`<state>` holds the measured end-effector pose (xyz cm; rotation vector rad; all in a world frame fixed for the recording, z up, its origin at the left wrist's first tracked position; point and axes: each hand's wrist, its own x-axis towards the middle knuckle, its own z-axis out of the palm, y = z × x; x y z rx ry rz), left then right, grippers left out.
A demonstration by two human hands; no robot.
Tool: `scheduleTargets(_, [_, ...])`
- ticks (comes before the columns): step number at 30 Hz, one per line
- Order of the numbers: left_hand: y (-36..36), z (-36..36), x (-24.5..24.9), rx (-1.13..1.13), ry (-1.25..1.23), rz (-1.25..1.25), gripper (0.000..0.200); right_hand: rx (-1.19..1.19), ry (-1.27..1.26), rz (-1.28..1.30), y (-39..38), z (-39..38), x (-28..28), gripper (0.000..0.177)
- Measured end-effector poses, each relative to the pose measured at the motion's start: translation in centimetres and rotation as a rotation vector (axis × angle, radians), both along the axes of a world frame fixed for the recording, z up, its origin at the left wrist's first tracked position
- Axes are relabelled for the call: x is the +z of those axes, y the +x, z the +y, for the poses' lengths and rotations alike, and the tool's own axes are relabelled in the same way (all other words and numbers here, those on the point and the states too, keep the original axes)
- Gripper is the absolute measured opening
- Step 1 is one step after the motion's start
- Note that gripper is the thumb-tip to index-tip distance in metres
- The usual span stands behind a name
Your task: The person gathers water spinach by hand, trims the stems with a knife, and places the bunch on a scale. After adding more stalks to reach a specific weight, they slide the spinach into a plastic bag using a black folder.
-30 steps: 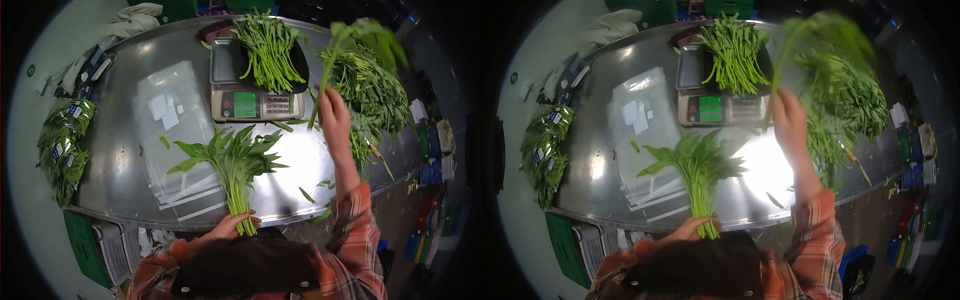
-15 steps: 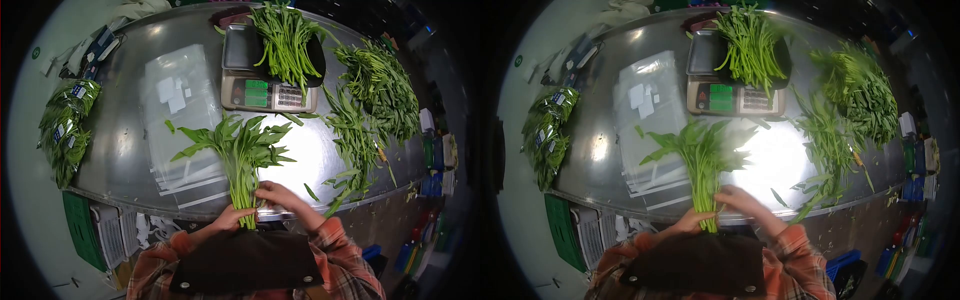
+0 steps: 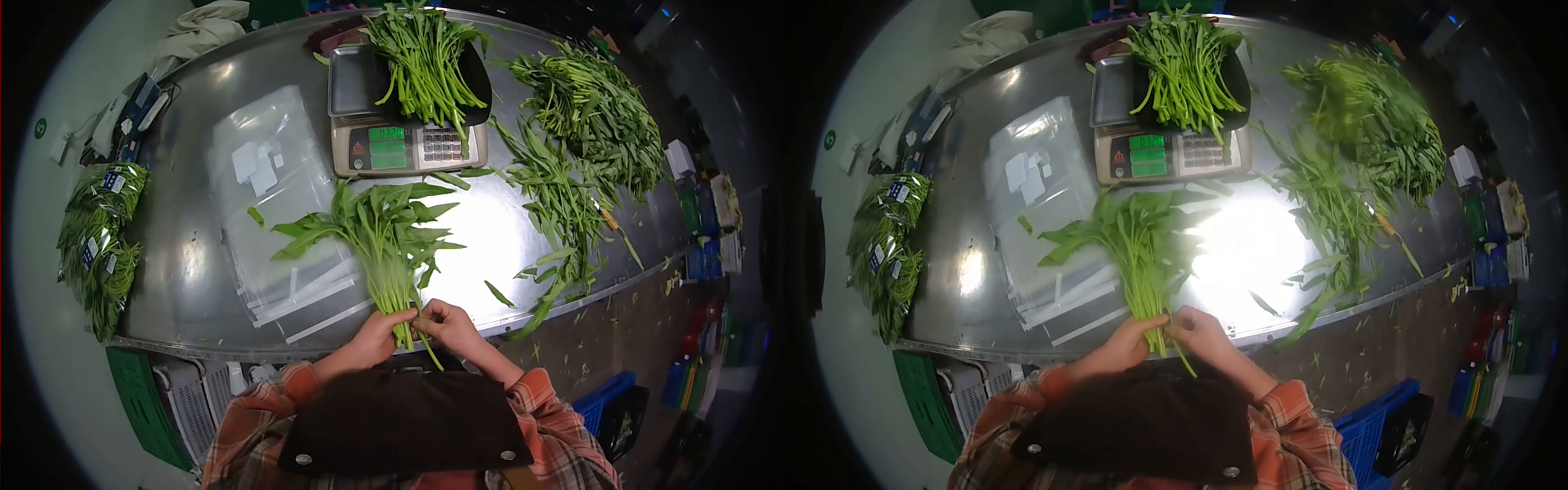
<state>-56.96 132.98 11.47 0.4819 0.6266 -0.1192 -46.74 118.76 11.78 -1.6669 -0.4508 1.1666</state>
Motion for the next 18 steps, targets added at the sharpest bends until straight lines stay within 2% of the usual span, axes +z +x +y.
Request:
scheduleTargets(1, [0.1, 0.1, -0.7, 0.003, -0.026, 0.032, 0.022, -0.020, -0.050, 0.015, -0.2, 0.1, 0.8, 0.010])
scheduleTargets(4, [0.3, 0.7, -0.6, 0.077, -0.061, 0.113, 0.020, -0.074, 0.035, -0.266, -0.6, -1.5, 1.0, 0.009])
scheduleTargets(5, [0.2, 1.2, -0.6, 0.106, -0.064, 0.139, 0.019, -0.195, 0.129, -0.175, -1.0, -2.1, 0.9, 0.008])
scheduleTargets(7, [0.2, 1.9, -0.2, 0.119, -0.041, 0.165, 0.019, -0.390, -0.010, 0.052, -0.2, -3.2, 4.2, 0.005])
scheduleTargets(8, [0.1, 2.0, 0.0, 0.110, -0.022, 0.147, 0.019, -0.601, -0.035, 0.064, 0.8, -4.7, 2.7, 0.006])
scheduleTargets(9, [0.1, 1.9, 0.2, 0.100, -0.004, 0.129, 0.020, -0.848, 0.434, 0.240, 1.8, -6.1, 0.1, 0.005])
scheduleTargets(10, [0.0, 1.9, 0.3, 0.089, 0.014, 0.111, 0.021, -1.088, 0.565, 0.398, 3.3, -7.1, -0.2, 0.010])
scheduleTargets(12, [-0.1, 2.1, 0.5, 0.087, 0.040, 0.089, 0.022, -1.225, 0.648, 0.580, 5.2, -8.9, -0.5, 0.014])
scheduleTargets(15, [0.0, 2.2, 0.6, 0.046, 0.087, 0.043, 0.023, -0.650, 0.093, 0.513, 3.7, -6.3, 4.8, 0.021])
scheduleTargets(16, [0.0, 1.9, 0.7, 0.030, 0.100, 0.030, 0.023, -0.349, 0.060, 0.264, 2.2, -5.7, 3.5, 0.029])
scheduleTargets(17, [0.2, 1.6, 1.0, 0.035, 0.103, 0.012, 0.024, -0.068, 0.073, 0.256, 1.6, -4.3, 5.0, 0.029])
scheduleTargets(18, [0.3, 1.5, 1.2, 0.030, 0.120, -0.004, 0.025, 0.147, -0.183, 0.207, 0.7, -3.8, 5.4, 0.028])
